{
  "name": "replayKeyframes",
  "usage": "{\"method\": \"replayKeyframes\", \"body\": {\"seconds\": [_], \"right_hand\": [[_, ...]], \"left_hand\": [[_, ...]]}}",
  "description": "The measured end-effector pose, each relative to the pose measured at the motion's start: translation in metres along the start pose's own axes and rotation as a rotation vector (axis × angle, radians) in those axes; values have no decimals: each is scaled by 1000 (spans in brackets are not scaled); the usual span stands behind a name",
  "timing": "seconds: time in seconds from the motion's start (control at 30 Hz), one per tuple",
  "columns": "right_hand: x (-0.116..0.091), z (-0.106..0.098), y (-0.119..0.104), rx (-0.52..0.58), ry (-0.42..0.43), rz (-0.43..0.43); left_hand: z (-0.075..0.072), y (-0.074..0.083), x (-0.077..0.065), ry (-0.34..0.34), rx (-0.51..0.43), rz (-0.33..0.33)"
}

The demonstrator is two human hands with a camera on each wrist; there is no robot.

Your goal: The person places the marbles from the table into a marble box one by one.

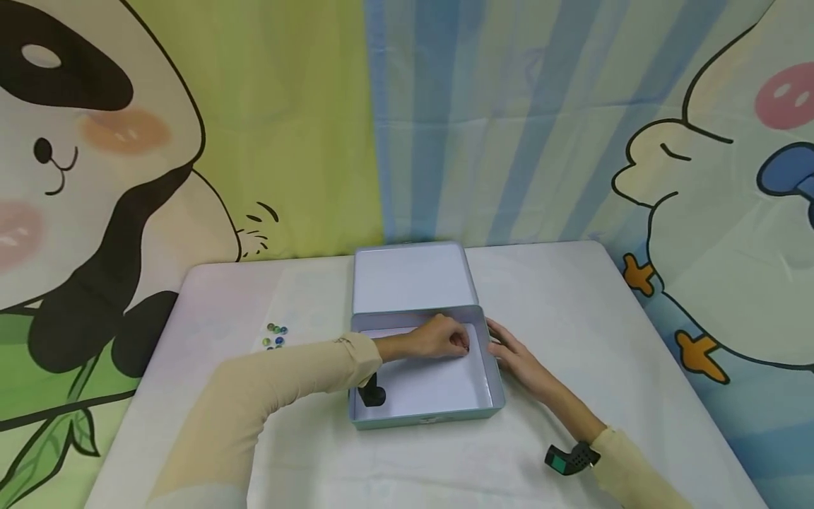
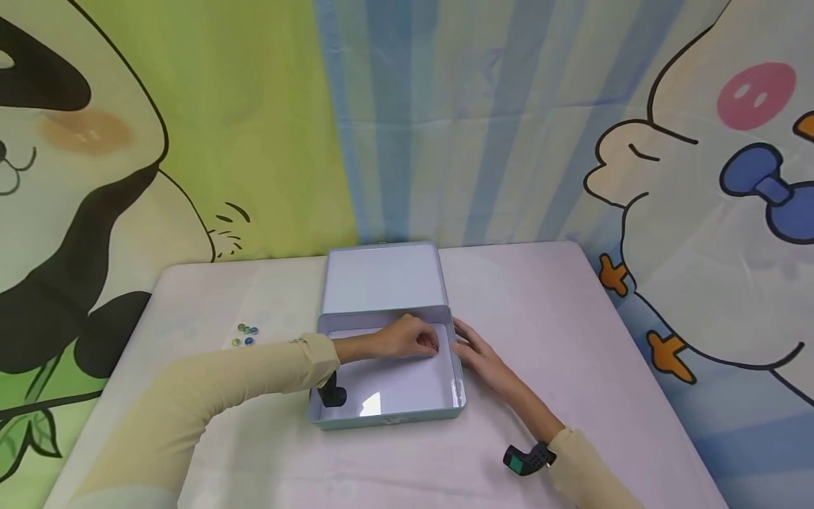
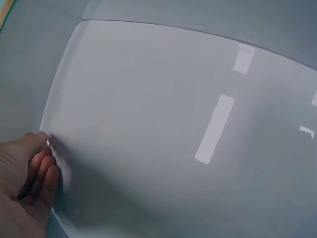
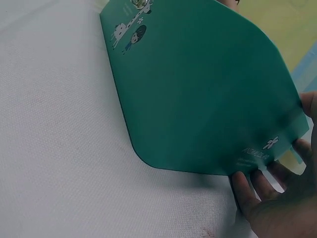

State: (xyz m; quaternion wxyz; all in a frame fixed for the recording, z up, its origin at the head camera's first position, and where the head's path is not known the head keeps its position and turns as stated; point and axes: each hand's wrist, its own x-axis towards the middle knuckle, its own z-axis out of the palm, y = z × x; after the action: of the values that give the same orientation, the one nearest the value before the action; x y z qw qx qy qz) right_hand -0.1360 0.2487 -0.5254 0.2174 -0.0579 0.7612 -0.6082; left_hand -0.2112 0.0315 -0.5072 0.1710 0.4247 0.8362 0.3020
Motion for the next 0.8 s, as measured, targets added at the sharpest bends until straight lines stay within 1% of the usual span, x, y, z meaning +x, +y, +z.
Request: {"method": "replayKeyframes", "body": {"seconds": [0.13, 0.27, 0.4, 0.5, 0.6, 0.73, 0.8], "right_hand": [[0, -1, 0, 10, -7, 3], [1, 0, 0, 18, -11, 5], [1, 2, 0, 16, -8, 13], [1, 3, 0, 17, -9, 13], [1, 2, -1, 14, -10, 11], [0, 0, -2, 5, -4, 12], [-1, -2, -3, 1, 6, 13]], "left_hand": [[2, -3, 1, 11, -23, -14], [2, -5, 0, -1, -37, -41], [2, -6, -1, -7, -35, -42], [-1, -5, -5, 2, -27, -35], [-13, 1, -14, -6, -17, -29], [-37, 12, -30, -21, -38, -6], [-49, 14, -39, -15, -57, -3]]}}
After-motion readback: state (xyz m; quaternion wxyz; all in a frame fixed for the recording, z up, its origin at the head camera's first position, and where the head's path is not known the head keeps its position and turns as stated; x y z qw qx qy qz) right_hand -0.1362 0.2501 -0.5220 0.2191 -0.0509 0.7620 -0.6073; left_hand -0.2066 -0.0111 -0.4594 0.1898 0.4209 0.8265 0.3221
